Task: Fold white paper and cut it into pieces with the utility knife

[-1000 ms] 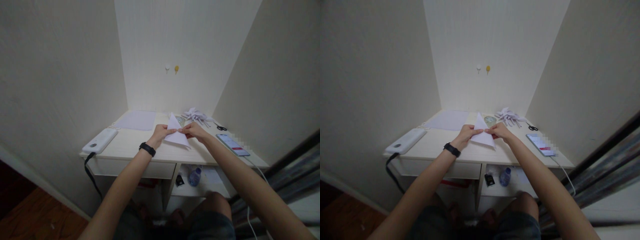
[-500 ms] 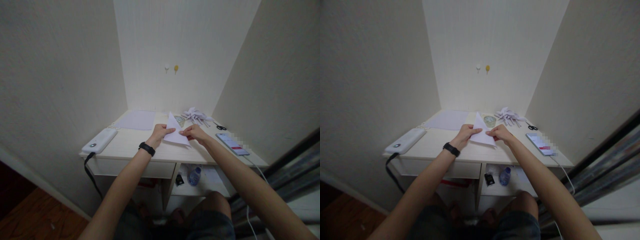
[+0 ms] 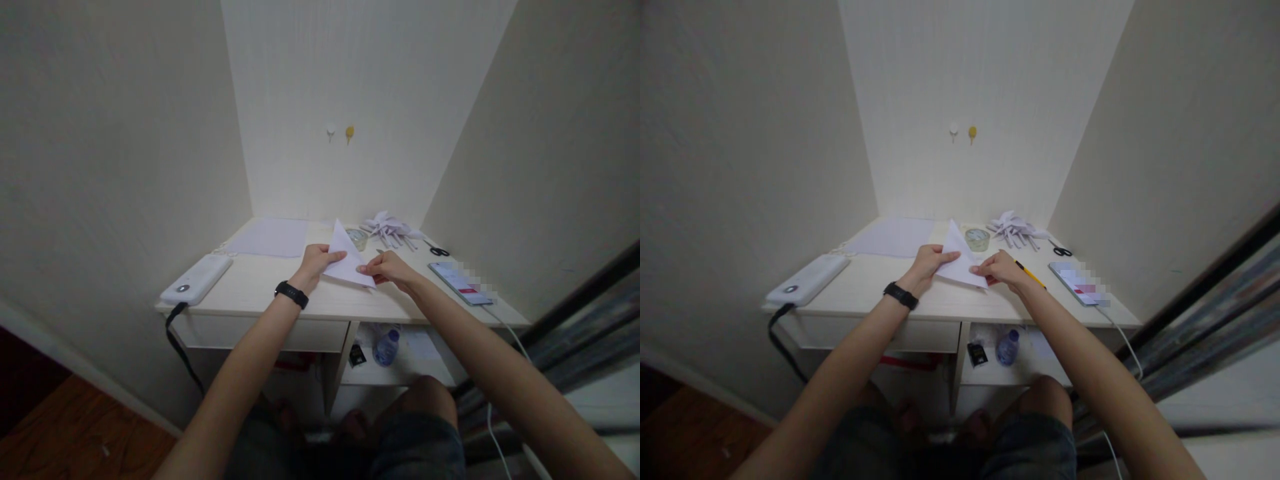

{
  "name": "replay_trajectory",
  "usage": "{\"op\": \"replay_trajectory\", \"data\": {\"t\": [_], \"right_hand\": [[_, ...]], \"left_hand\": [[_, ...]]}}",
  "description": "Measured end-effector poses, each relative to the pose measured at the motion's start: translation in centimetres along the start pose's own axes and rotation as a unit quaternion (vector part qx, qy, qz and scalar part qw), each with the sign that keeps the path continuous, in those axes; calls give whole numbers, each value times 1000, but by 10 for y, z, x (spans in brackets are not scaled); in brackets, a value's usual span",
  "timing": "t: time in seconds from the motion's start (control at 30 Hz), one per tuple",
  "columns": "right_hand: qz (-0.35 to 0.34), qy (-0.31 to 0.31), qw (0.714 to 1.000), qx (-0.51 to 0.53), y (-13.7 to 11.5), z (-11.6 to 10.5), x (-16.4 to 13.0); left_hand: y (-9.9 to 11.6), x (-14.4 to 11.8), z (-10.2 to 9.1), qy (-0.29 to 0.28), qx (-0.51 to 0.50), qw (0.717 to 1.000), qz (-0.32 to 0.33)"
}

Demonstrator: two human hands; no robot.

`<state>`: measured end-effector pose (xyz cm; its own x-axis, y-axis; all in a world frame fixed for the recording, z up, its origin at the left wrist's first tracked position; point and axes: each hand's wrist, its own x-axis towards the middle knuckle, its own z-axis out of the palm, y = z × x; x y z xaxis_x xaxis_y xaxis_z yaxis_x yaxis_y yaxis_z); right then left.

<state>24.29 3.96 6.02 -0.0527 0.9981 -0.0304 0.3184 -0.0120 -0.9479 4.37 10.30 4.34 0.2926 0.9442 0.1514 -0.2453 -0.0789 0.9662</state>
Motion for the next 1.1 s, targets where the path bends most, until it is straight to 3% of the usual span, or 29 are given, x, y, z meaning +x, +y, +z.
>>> {"op": "replay_trajectory", "data": {"t": [0.3,0.43,0.67,0.8,0.97,1.1], "right_hand": [[-2,18,1000,-3,8,-1,-2],[0,-4,1000,-14,12,-3,-4],[-4,-2,1000,-26,15,-2,-7],[-20,27,999,-23,16,0,-6],[18,-21,999,30,20,0,-4],[12,-21,999,26,23,-4,-3]], "left_hand": [[0,1,-1,-6,9,1000,-4],[-2,2,-2,-5,4,1000,3],[-5,6,-1,20,-3,1000,16],[-7,10,-1,26,-15,999,39],[-8,11,-2,24,-29,998,50],[-5,7,-1,-4,-32,999,41]]}}
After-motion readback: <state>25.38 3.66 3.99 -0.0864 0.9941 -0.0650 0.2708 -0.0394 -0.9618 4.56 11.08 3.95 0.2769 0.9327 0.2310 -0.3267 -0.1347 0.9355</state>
